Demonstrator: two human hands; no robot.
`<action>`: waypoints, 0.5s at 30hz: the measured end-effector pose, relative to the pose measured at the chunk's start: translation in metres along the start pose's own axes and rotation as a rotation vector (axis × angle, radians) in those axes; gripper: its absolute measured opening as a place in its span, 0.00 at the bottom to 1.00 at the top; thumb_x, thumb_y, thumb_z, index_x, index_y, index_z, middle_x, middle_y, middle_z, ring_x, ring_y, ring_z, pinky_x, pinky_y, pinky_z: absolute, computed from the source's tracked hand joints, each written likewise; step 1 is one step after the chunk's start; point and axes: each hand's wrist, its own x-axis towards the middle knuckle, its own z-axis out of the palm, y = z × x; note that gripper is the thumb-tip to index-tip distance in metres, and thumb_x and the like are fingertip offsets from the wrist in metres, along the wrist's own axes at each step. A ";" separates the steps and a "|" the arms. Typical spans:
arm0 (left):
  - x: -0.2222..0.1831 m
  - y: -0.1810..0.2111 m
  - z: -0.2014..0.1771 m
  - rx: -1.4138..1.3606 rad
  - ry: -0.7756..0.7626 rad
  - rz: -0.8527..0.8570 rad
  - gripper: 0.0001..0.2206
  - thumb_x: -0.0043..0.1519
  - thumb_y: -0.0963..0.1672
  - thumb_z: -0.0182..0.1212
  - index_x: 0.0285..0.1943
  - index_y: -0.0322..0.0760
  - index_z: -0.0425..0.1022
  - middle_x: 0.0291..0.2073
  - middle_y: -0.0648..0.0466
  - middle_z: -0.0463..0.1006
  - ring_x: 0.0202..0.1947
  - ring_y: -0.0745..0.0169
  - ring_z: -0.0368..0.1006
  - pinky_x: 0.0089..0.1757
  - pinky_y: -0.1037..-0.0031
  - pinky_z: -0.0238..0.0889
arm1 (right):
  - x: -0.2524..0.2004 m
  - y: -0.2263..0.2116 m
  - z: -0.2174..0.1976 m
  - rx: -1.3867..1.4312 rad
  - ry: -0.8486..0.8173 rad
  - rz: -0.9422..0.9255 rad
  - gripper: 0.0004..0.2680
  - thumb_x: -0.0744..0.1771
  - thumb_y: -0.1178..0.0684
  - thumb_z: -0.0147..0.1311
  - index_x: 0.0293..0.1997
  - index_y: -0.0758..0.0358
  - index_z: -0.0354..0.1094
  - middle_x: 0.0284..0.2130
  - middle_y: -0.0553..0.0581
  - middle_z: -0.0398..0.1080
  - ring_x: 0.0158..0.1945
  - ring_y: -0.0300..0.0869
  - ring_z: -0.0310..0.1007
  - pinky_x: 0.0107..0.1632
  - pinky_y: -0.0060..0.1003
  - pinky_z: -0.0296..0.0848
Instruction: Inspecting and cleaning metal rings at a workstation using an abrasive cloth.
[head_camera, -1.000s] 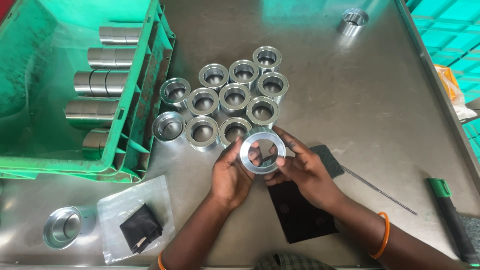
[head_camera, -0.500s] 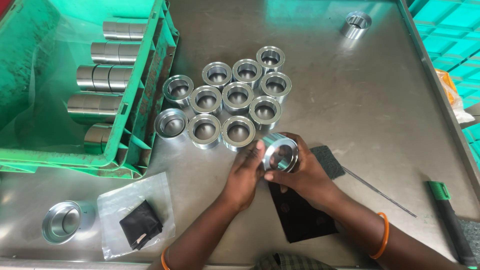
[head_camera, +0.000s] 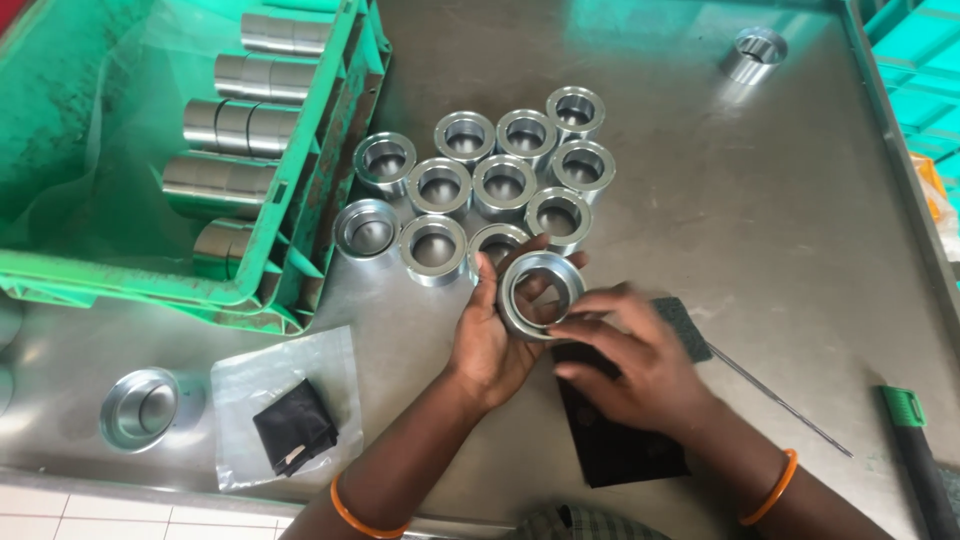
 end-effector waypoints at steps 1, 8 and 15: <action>-0.001 0.000 -0.003 0.000 0.003 0.002 0.37 0.64 0.63 0.31 0.76 0.43 0.52 0.64 0.45 0.70 0.60 0.50 0.71 0.56 0.56 0.67 | -0.004 0.006 -0.002 0.002 -0.002 -0.002 0.17 0.63 0.53 0.65 0.57 0.57 0.69 0.53 0.57 0.69 0.54 0.48 0.73 0.54 0.41 0.75; -0.003 0.002 -0.004 0.013 -0.161 -0.033 0.33 0.71 0.59 0.38 0.78 0.39 0.50 0.68 0.37 0.68 0.59 0.45 0.71 0.58 0.56 0.66 | -0.016 0.007 0.012 -0.655 0.213 -0.055 0.20 0.65 0.27 0.50 0.56 0.40 0.75 0.61 0.54 0.55 0.66 0.58 0.45 0.68 0.60 0.58; -0.008 0.023 -0.005 0.196 -0.273 0.104 0.43 0.61 0.50 0.63 0.82 0.47 0.37 0.70 0.40 0.62 0.63 0.46 0.70 0.59 0.58 0.67 | -0.030 0.002 0.046 -0.470 0.152 -0.188 0.24 0.65 0.19 0.40 0.57 0.33 0.76 0.72 0.49 0.43 0.76 0.55 0.34 0.72 0.66 0.44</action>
